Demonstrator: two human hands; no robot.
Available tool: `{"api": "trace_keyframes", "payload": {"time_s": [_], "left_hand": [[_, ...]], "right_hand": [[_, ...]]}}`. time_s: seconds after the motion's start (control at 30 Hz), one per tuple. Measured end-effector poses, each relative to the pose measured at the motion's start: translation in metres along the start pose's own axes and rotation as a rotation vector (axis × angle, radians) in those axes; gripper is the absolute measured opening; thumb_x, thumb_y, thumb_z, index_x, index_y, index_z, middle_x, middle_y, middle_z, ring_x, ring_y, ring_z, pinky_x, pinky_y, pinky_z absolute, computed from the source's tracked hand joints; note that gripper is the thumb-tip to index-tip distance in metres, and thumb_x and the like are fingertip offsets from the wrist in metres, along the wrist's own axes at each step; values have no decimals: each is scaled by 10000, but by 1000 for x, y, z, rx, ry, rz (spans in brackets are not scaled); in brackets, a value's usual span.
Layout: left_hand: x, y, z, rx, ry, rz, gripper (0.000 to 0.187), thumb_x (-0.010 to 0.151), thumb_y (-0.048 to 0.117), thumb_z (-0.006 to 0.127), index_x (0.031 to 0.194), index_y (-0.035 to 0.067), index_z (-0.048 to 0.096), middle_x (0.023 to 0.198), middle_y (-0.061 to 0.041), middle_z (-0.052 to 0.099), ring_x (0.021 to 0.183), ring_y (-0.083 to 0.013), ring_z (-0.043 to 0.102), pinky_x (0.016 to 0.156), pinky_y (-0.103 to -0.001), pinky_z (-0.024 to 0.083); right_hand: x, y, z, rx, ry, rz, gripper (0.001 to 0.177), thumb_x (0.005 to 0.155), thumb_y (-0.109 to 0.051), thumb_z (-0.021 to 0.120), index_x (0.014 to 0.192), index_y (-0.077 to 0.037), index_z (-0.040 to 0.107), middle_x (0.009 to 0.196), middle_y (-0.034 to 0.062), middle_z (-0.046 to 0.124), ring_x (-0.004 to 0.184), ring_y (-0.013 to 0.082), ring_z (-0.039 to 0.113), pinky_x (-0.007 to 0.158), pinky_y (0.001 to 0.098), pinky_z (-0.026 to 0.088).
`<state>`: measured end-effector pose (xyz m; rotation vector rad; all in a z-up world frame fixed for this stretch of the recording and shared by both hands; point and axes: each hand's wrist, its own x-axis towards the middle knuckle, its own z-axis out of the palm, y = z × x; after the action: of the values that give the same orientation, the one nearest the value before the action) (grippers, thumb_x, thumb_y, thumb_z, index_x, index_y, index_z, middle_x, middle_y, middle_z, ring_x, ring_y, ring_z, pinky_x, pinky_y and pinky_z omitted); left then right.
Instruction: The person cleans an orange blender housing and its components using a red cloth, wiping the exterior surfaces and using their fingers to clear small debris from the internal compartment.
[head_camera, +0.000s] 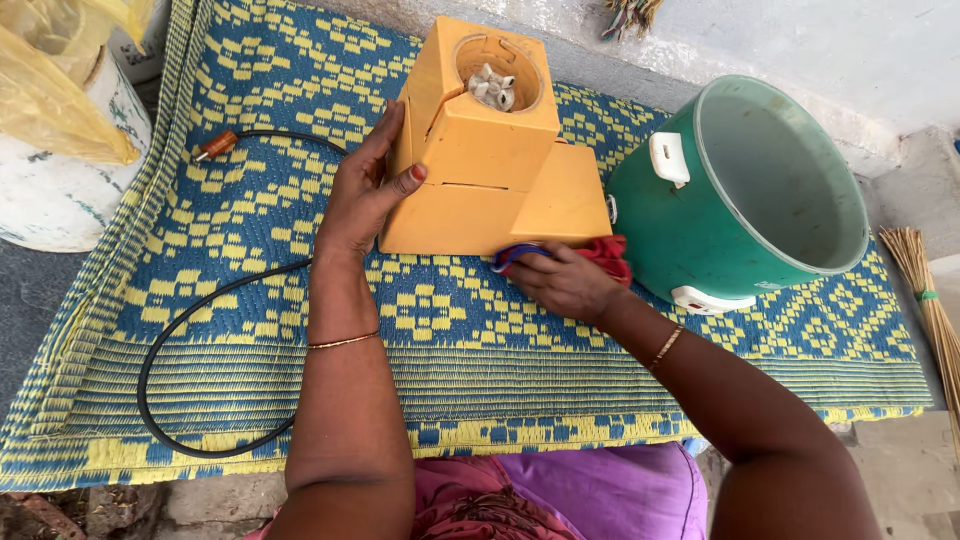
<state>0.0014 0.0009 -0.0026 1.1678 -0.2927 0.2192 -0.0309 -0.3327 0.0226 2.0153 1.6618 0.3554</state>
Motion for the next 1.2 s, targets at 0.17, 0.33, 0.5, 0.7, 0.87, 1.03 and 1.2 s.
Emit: {"api": "trace_keyframes", "payload": {"time_s": [0.17, 0.33, 0.5, 0.7, 0.87, 1.03, 1.2], "left_hand": [[-1, 1, 1, -2, 3, 7, 829, 893, 222, 825, 1580, 28, 404, 1716, -163, 291, 1608, -280, 264, 1309, -385, 261], [-2, 1, -1, -50, -30, 38, 830, 916, 201, 820, 1588, -17, 386, 1707, -179, 333, 1586, -275, 327, 1297, -368, 274], [-3, 7, -5, -21, -27, 2, 855, 926, 279, 812, 1584, -63, 386, 1673, -195, 416, 1544, -258, 425, 1277, -372, 336], [-5, 14, 3, 5, 0, -26, 968, 874, 406, 840, 1584, -52, 366, 1655, -202, 426, 1521, -271, 440, 1254, -376, 344], [-6, 10, 4, 32, 25, -12, 945, 895, 412, 826, 1589, -53, 385, 1665, -210, 431, 1553, -275, 422, 1275, -376, 327], [-6, 6, 6, 31, 18, 10, 951, 891, 415, 830, 1589, -47, 379, 1663, -211, 420, 1548, -274, 417, 1265, -386, 338], [-7, 6, 11, 106, 17, 46, 1022, 836, 396, 871, 1623, 0, 353, 1698, -187, 403, 1559, -269, 417, 1229, -401, 397]], "right_hand": [[71, -12, -16, 16, 89, -64, 335, 915, -275, 604, 1179, -107, 723, 1456, -60, 623, 1388, 189, 471, 1124, 405, 354], [148, -36, -26, 35, 313, 27, 427, 838, -280, 606, 1178, -79, 768, 1312, -23, 663, 1356, 196, 455, 1128, 387, 359], [177, -49, -26, 185, 311, 100, 298, 876, -245, 631, 1081, -108, 798, 1269, -21, 673, 1296, 192, 483, 1091, 392, 358], [87, -34, -15, 283, 252, 176, 296, 875, -224, 635, 1119, -190, 799, 1247, -96, 673, 1311, 151, 491, 1110, 398, 350], [0, -32, 4, 449, 157, 523, 381, 829, -145, 679, 1188, -210, 791, 1266, -105, 696, 1275, 147, 517, 1091, 426, 353], [-63, -35, 22, 497, 216, 943, 365, 748, -27, 750, 1077, -172, 815, 1192, -51, 753, 1172, 235, 593, 977, 432, 444], [-65, -46, 40, 583, 515, 1357, 313, 837, 34, 677, 1097, -95, 796, 1146, 77, 768, 1110, 272, 693, 990, 377, 566]]}}
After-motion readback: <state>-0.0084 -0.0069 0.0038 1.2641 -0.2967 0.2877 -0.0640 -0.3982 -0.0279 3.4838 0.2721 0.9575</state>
